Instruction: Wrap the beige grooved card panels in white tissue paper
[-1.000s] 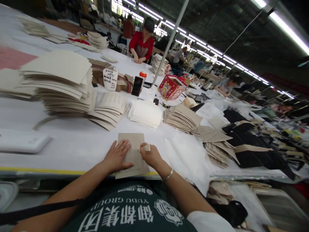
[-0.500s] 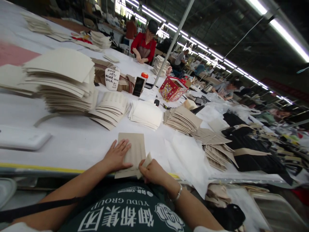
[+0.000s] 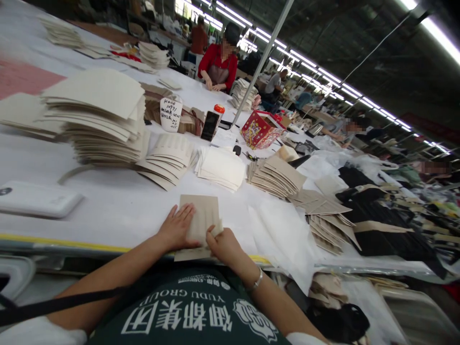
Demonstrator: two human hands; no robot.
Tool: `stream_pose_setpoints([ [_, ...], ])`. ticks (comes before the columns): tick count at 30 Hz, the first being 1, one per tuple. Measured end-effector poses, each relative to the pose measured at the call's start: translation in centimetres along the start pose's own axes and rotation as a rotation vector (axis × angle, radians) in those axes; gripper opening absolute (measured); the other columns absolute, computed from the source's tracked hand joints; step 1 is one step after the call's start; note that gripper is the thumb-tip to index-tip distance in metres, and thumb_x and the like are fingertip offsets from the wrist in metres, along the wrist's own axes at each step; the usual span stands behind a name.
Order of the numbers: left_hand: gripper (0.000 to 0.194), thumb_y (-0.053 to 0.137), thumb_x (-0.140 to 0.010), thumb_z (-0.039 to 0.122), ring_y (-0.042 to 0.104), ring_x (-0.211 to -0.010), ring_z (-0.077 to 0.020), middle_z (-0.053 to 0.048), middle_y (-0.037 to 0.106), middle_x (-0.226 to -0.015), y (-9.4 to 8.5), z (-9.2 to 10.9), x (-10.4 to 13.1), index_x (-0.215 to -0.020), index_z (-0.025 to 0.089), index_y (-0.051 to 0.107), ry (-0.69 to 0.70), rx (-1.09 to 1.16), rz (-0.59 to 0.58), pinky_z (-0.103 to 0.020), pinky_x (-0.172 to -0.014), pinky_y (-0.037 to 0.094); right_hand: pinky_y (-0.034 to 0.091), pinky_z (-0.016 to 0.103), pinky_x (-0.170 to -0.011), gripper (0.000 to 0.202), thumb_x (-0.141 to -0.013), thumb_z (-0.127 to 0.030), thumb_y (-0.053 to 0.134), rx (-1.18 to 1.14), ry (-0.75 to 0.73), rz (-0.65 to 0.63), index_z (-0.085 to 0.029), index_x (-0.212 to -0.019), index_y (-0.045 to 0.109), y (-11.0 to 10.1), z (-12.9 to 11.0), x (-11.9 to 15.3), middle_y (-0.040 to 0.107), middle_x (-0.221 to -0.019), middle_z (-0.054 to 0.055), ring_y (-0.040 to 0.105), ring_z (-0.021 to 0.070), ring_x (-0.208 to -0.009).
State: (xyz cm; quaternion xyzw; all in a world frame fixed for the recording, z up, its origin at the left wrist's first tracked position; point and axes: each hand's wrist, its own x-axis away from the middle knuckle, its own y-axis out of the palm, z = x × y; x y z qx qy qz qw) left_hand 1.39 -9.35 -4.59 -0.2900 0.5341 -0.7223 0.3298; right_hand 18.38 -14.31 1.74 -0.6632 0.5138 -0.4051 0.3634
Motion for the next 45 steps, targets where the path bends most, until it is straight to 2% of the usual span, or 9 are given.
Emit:
stream_pose_setpoints([
  [5,0.108,0.047,-0.055,0.076,0.015,-0.133,-0.0279,-0.017,0.020,-0.144,-0.4,0.2,-0.1,-0.135,0.007,0.026,-0.026,0.006,-0.004,-0.045,-0.106,0.000,0.040,0.023,-0.065,0.024,-0.085,-0.019,0.038,0.058,0.042,0.151,-0.014,-0.086,0.061,-0.7,-1.4,-5.3,0.065,-0.072,0.008,0.060,0.0166,-0.071],
  [8,0.104,0.048,-0.057,0.074,0.016,-0.132,-0.0275,-0.016,0.022,-0.143,-0.4,0.4,-0.2,-0.135,0.009,0.028,-0.041,0.018,-0.001,-0.044,-0.107,0.002,0.040,0.021,-0.061,0.020,-0.082,-0.021,0.041,0.042,-0.008,0.057,-0.015,-0.080,0.061,-0.6,-1.1,-3.0,0.065,-0.070,0.006,0.060,0.0156,-0.067],
  [12,0.098,0.049,-0.062,0.068,0.017,-0.132,-0.0268,-0.018,0.020,-0.144,-0.3,0.3,-0.1,-0.134,0.006,0.026,-0.091,0.022,0.051,-0.041,-0.107,0.005,0.040,0.016,-0.048,0.028,-0.085,-0.025,0.036,-0.264,0.021,-0.196,-0.016,-0.075,0.060,-0.3,0.1,0.7,0.059,-0.050,0.001,0.058,0.0106,-0.048],
  [15,0.103,0.051,-0.060,0.068,0.014,-0.133,-0.0275,-0.020,0.018,-0.144,-0.9,-0.3,0.3,-0.135,0.003,0.022,-0.046,0.033,-0.014,-0.040,-0.107,0.007,0.042,0.015,-0.046,0.027,-0.086,-0.026,0.034,-0.400,0.081,-0.058,-0.015,-0.083,0.059,-0.5,-0.1,-2.5,0.059,-0.049,0.000,0.059,0.0101,-0.046],
  [19,0.115,0.055,-0.050,0.072,0.014,-0.133,-0.0300,-0.019,0.015,-0.144,-2.4,-1.1,1.3,-0.136,0.005,0.020,0.038,0.031,-0.176,-0.044,-0.107,0.006,0.042,0.017,-0.049,0.025,-0.084,-0.021,0.036,-0.298,0.057,0.109,-0.012,-0.083,0.059,-0.6,-1.5,-7.6,0.062,-0.055,0.002,0.059,0.0110,-0.047],
  [26,0.116,0.054,-0.049,0.073,0.012,-0.133,-0.0295,-0.019,0.014,-0.145,-2.1,-1.3,1.6,-0.137,0.006,0.021,-0.015,0.026,-0.144,-0.043,-0.107,0.003,0.040,0.020,-0.055,0.019,-0.081,-0.015,0.041,0.029,-0.179,0.035,-0.012,-0.079,0.060,1.0,-1.2,0.4,0.063,-0.060,0.007,0.060,0.0149,-0.060],
  [34,0.117,0.050,-0.048,0.078,0.013,-0.132,-0.0306,-0.019,0.016,-0.144,-1.8,-1.6,1.5,-0.137,0.007,0.020,0.018,0.024,-0.115,-0.043,-0.106,0.002,0.039,0.019,-0.055,0.021,-0.083,-0.016,0.038,-0.066,-0.038,0.149,-0.012,-0.081,0.059,0.3,-2.9,-5.2,0.059,-0.054,0.002,0.056,0.0110,-0.052],
  [40,0.117,0.051,-0.049,0.075,0.012,-0.133,-0.0295,-0.020,0.013,-0.145,-1.8,-2.1,1.6,-0.137,0.007,0.017,0.029,0.039,-0.131,-0.043,-0.106,0.003,0.038,0.016,-0.044,0.026,-0.084,-0.024,0.035,-0.394,0.020,-0.227,-0.014,-0.076,0.058,0.7,-1.6,1.4,0.053,-0.044,-0.002,0.054,0.0097,-0.042],
  [45,0.116,0.055,-0.048,0.073,0.014,-0.132,-0.0303,-0.019,0.017,-0.144,-2.4,-3.2,1.7,-0.138,0.010,0.016,0.081,0.050,-0.154,-0.044,-0.106,0.007,0.041,0.015,-0.048,0.024,-0.085,-0.022,0.035,-0.390,0.040,0.045,-0.013,-0.083,0.057,0.4,-2.7,-5.1,0.056,-0.047,-0.002,0.057,0.0096,-0.046],
])
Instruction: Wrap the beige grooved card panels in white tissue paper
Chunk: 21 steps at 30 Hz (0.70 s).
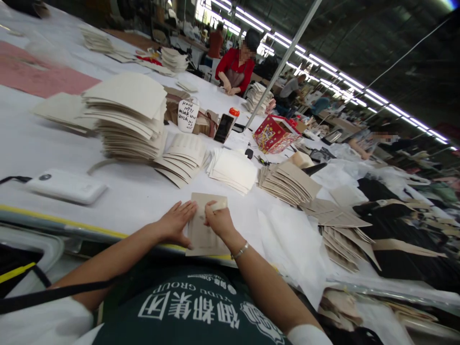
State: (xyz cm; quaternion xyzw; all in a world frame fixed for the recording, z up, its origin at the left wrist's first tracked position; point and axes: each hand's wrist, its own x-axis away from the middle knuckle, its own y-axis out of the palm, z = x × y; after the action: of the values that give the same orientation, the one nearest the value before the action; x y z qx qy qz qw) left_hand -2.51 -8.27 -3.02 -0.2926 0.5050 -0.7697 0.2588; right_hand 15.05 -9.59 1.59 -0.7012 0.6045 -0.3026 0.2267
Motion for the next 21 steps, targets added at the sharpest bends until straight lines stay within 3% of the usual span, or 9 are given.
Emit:
stream_pose_setpoints([
  [3,0.112,0.054,-0.052,0.071,0.013,-0.133,-0.0300,-0.018,0.016,-0.145,-0.1,0.2,0.0,-0.138,0.009,0.016,-0.041,-0.001,0.015,-0.045,-0.106,0.004,0.040,0.017,-0.049,0.023,-0.084,-0.019,0.036,0.145,-0.035,0.056,-0.012,-0.083,0.058,0.6,-0.6,-2.0,0.056,-0.047,0.000,0.057,0.0109,-0.046],
  [9,0.112,0.051,-0.053,0.071,0.008,-0.134,-0.0290,-0.019,0.009,-0.145,0.2,0.5,-0.1,-0.137,0.004,0.018,-0.074,0.004,0.003,-0.043,-0.107,0.002,0.038,0.021,-0.053,0.020,-0.080,-0.017,0.041,0.374,-0.199,-0.049,-0.012,-0.077,0.061,1.0,0.3,4.2,0.062,-0.057,0.006,0.059,0.0144,-0.056],
  [16,0.115,0.053,-0.052,0.070,0.008,-0.133,-0.0301,-0.020,0.011,-0.145,0.2,0.7,0.0,-0.137,0.003,0.016,-0.076,-0.001,0.018,-0.043,-0.107,0.002,0.039,0.018,-0.054,0.023,-0.084,-0.019,0.039,0.314,-0.129,0.031,-0.012,-0.082,0.061,1.1,-1.7,-0.9,0.061,-0.055,0.003,0.058,0.0118,-0.055],
  [18,0.114,0.054,-0.051,0.069,0.009,-0.133,-0.0304,-0.021,0.011,-0.145,0.2,0.7,0.1,-0.136,0.003,0.017,-0.082,0.002,0.024,-0.043,-0.107,0.003,0.038,0.018,-0.050,0.023,-0.083,-0.020,0.040,0.279,-0.105,-0.037,-0.012,-0.081,0.061,1.0,-1.3,0.8,0.060,-0.052,0.002,0.056,0.0110,-0.050],
  [21,0.105,0.055,-0.055,0.064,0.013,-0.133,-0.0299,-0.020,0.015,-0.144,-0.1,0.3,0.0,-0.134,0.004,0.022,-0.075,0.008,0.024,-0.043,-0.107,0.007,0.036,0.017,-0.043,0.024,-0.083,-0.023,0.040,0.135,-0.019,-0.291,-0.014,-0.073,0.060,0.5,-0.3,4.8,0.055,-0.043,-0.001,0.052,0.0098,-0.041],
])
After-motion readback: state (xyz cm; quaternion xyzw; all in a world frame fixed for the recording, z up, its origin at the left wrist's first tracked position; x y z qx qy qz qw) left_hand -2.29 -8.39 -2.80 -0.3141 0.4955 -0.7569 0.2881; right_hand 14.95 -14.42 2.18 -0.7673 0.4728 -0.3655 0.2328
